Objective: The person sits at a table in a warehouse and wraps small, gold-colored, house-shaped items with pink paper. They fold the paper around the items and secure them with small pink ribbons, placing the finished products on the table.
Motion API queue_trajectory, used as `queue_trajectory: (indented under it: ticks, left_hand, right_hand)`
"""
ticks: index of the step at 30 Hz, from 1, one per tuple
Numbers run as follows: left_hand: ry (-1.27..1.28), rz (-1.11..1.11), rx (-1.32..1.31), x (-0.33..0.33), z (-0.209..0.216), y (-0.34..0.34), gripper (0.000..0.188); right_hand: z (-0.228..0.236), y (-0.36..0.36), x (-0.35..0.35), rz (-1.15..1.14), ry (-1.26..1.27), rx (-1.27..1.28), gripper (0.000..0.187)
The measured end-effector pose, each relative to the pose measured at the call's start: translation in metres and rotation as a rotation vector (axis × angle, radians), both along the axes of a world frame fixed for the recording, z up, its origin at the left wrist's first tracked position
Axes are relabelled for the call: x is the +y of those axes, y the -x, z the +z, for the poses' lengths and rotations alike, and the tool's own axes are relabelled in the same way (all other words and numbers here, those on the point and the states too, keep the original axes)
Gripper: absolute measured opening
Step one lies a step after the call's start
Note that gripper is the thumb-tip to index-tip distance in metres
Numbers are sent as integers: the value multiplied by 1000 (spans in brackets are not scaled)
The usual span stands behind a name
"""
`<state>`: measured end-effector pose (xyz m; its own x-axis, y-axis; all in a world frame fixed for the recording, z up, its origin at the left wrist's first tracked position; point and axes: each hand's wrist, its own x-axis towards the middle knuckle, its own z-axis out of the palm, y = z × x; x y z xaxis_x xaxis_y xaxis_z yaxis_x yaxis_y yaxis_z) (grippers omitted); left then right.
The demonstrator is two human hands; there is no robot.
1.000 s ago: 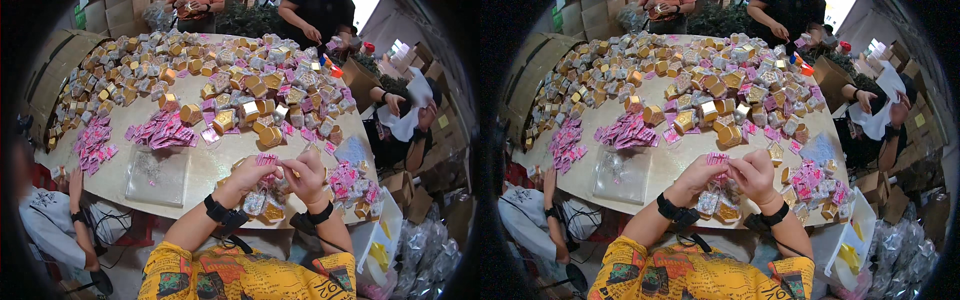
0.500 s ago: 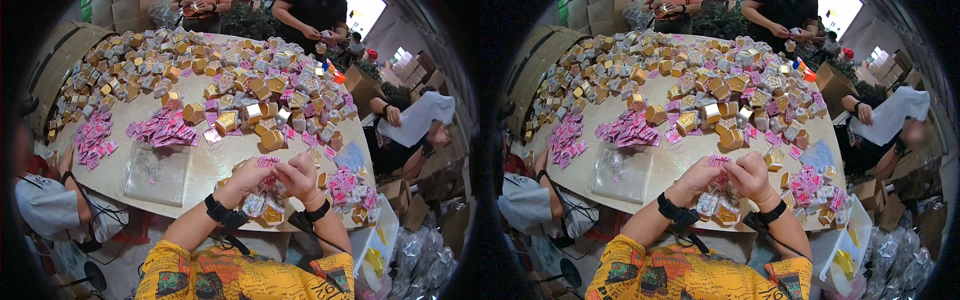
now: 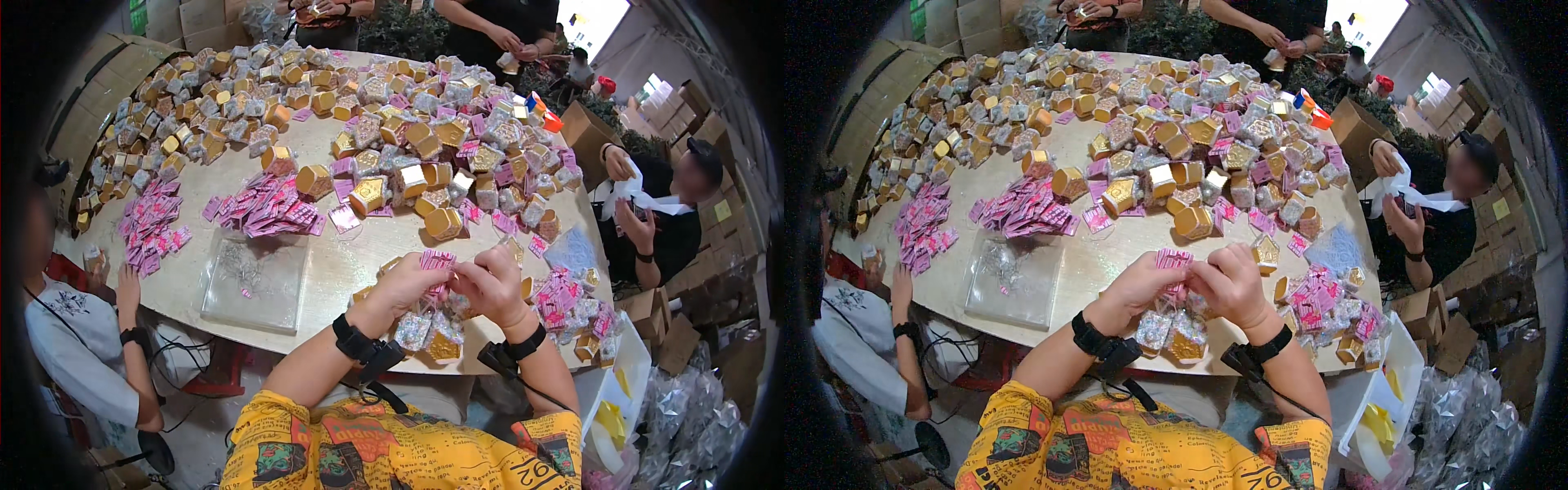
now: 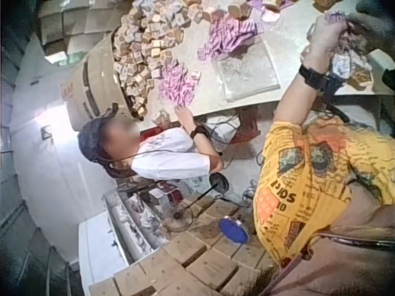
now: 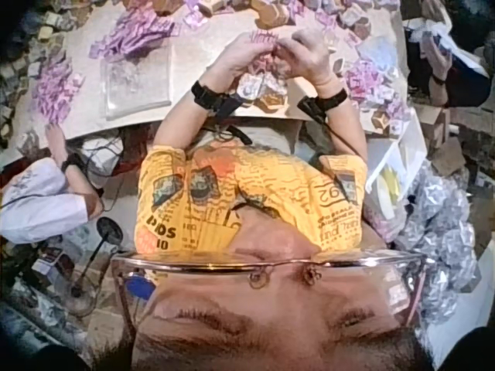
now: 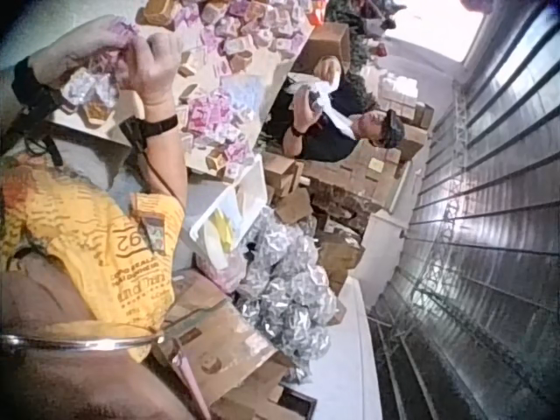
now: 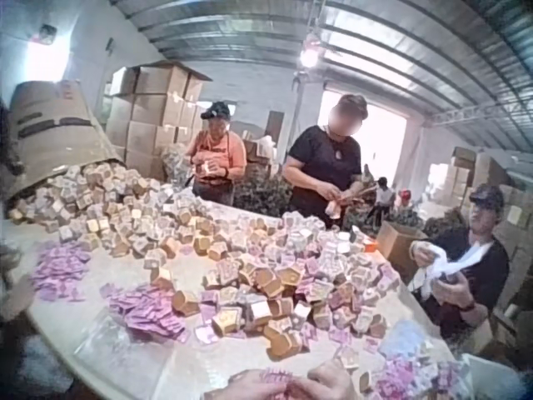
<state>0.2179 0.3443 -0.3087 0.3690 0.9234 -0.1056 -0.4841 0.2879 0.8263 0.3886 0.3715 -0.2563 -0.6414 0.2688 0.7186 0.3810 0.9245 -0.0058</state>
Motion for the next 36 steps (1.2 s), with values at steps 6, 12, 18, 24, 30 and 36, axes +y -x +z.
queue_trajectory:
  ticks: [6,12,18,24,30,36]
  left_hand:
    - [-19,16,62,-1,5,-2,12]
    - [-123,23,242,-8,16,-6,15]
    - [-779,319,549,-10,26,-19,43]
    - [-619,195,496,-10,27,-19,42]
    - [-635,158,713,-12,24,-19,24]
    - [-586,35,786,-3,18,-16,25]
  right_hand:
    - [4,5,-2,-39,-9,-10,20]
    - [7,5,-13,-110,-36,-43,18]
    - [5,2,-23,-154,18,62,18]
    - [21,4,-30,-120,520,269,12]
    - [22,5,-19,-14,1123,417,12]
    - [19,3,-6,-86,965,339,8]
